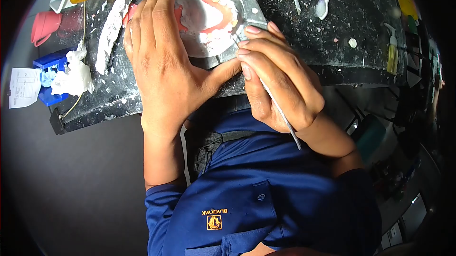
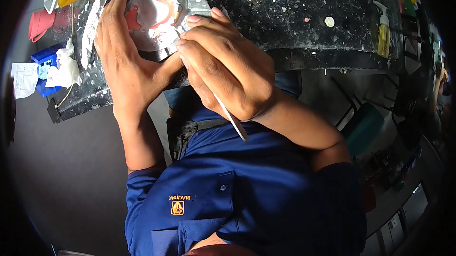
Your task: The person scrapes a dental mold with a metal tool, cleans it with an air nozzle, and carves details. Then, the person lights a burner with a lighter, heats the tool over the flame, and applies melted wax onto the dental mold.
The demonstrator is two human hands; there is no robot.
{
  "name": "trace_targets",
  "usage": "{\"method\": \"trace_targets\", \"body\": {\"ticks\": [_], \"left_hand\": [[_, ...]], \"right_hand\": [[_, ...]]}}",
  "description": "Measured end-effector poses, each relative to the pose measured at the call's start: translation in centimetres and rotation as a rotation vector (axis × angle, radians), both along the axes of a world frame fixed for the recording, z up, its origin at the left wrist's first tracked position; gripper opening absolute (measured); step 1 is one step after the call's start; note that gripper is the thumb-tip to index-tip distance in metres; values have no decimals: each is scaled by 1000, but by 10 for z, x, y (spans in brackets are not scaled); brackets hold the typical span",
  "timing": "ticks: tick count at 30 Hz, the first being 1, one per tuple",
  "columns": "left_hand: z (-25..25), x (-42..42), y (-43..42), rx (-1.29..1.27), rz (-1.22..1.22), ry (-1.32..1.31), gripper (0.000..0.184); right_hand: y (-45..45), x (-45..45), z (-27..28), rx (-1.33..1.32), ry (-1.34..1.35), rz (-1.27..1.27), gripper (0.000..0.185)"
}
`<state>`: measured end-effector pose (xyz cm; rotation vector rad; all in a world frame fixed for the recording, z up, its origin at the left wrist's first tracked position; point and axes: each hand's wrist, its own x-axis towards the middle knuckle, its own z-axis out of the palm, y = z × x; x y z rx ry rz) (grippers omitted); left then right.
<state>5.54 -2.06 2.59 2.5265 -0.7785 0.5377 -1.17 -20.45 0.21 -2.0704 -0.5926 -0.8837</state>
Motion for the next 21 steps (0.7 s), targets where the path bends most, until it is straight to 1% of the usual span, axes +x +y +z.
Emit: {"method": "trace_targets", "body": {"ticks": [4, 9, 14, 16, 21], "left_hand": [[1, 2, 2, 18, -20, 2, 108], [6, 2, 3, 37, -30, 22, 106], [11, 7, 8, 71, -70, 58, 107], [13, 9, 10, 87, -111, 91, 107], [17, 12, 9, 125, -167, 80, 108]], "right_hand": [[-1, 1, 3, 4, 14, 3, 20], [-3, 11, 5, 10, -86, 10, 16], [-13, 14, 13, -33, -38, 39, 18], [-22, 15, 16, -63, 4, 135, 19], [-25, 16, 12, -28, -7, 173, 19]]}}
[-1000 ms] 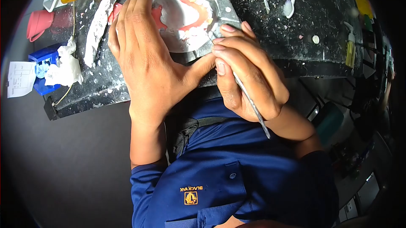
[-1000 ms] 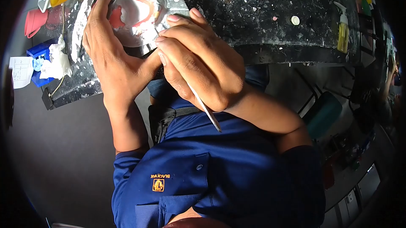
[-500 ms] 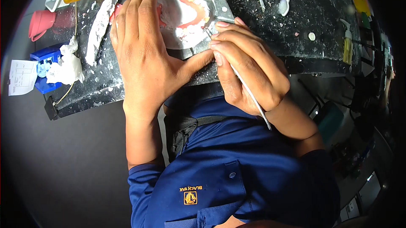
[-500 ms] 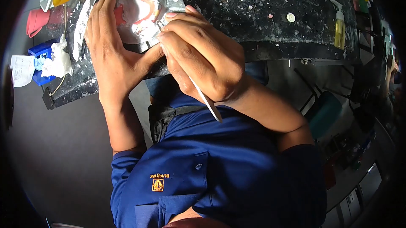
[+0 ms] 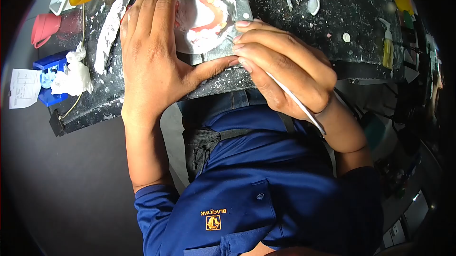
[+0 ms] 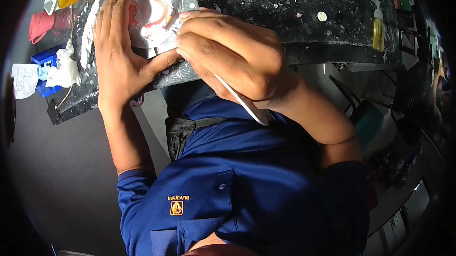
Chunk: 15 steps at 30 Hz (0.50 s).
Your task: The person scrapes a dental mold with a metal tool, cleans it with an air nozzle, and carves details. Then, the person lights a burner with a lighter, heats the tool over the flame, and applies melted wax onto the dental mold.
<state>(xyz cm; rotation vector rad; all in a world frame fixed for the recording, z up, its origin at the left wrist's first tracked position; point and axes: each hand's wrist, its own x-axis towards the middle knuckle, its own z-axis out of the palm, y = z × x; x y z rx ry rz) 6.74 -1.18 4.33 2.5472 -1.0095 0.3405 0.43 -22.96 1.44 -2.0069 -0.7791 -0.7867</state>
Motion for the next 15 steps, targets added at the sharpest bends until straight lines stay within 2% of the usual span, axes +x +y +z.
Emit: {"method": "trace_targets", "body": {"ticks": [15], "left_hand": [[-2, 1, -1, -23, -5, 2, 108]], "right_hand": [[10, -3, -7, 46, -11, -45, 18]]}}
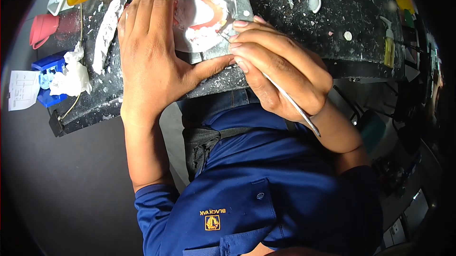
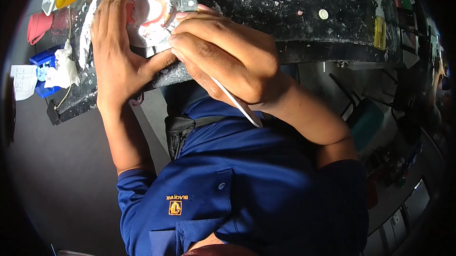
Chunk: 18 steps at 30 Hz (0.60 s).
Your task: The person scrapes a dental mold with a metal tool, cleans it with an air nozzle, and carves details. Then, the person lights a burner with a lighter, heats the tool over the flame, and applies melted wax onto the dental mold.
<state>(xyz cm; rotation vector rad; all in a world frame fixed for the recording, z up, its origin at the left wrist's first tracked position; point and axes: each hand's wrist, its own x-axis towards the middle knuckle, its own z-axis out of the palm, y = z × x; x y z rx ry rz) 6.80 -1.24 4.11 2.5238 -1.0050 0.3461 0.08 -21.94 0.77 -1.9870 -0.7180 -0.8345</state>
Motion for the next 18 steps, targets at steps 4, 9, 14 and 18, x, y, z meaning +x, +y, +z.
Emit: {"method": "trace_targets", "body": {"ticks": [4, 9, 14, 18], "left_hand": [[1, -1, 0, 25, 17, -4, 111], [16, 0, 6, 292, 126, 166, 117], [21, 0, 2, 284, 84, 160, 116], [21, 5, 4, 220, 45, 102, 117]], "right_hand": [[2, 1, -2, 8, -11, -13, 18], [0, 3, 0, 6, -11, -22, 18], [-11, 3, 11, -84, 78, 76, 20], [-14, 8, 15, -108, 93, 101, 19]]}}
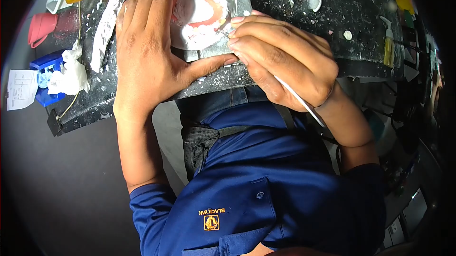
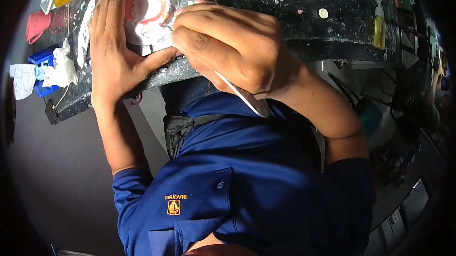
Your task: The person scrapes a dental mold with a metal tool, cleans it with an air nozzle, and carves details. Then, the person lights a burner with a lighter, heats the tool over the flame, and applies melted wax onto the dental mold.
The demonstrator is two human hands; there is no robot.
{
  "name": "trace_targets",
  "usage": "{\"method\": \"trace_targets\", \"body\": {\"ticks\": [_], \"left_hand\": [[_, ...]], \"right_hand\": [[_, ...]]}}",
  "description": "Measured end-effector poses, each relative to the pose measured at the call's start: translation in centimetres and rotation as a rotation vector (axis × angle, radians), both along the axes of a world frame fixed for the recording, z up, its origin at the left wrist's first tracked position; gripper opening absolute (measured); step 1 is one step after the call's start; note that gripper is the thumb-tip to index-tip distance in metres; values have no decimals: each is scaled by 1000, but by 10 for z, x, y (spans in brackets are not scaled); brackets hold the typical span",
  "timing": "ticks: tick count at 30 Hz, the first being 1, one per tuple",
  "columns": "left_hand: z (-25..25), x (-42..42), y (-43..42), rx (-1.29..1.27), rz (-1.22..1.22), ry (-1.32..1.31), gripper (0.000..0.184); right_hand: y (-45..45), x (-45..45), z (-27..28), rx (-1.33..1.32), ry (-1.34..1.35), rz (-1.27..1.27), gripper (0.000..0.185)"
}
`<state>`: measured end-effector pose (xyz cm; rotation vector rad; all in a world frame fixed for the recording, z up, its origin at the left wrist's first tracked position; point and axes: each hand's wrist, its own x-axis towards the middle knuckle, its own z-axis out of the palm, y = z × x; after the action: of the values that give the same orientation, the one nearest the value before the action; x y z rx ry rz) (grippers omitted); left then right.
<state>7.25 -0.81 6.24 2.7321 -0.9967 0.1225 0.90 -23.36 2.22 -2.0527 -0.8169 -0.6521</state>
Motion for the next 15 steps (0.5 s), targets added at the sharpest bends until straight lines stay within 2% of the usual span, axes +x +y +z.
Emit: {"method": "trace_targets", "body": {"ticks": [2, 4, 7, 10, 15], "left_hand": [[0, 2, 2, 63, -7, 49, 117], [2, -4, -2, -28, -43, -19, 117], [-2, 7, 8, 44, -72, 10, 117], [3, -1, -1, -35, -81, -24, 118], [2, 1, 0, -25, -87, -29, 118]], "right_hand": [[1, 4, -1, -37, -111, -17, 20], [-3, 4, 4, -60, -81, 9, 19], [-4, 5, 5, -78, -64, 43, 20], [-3, 4, 4, -72, -78, 52, 21], [-1, 3, 0, -61, -101, 37, 21]]}}
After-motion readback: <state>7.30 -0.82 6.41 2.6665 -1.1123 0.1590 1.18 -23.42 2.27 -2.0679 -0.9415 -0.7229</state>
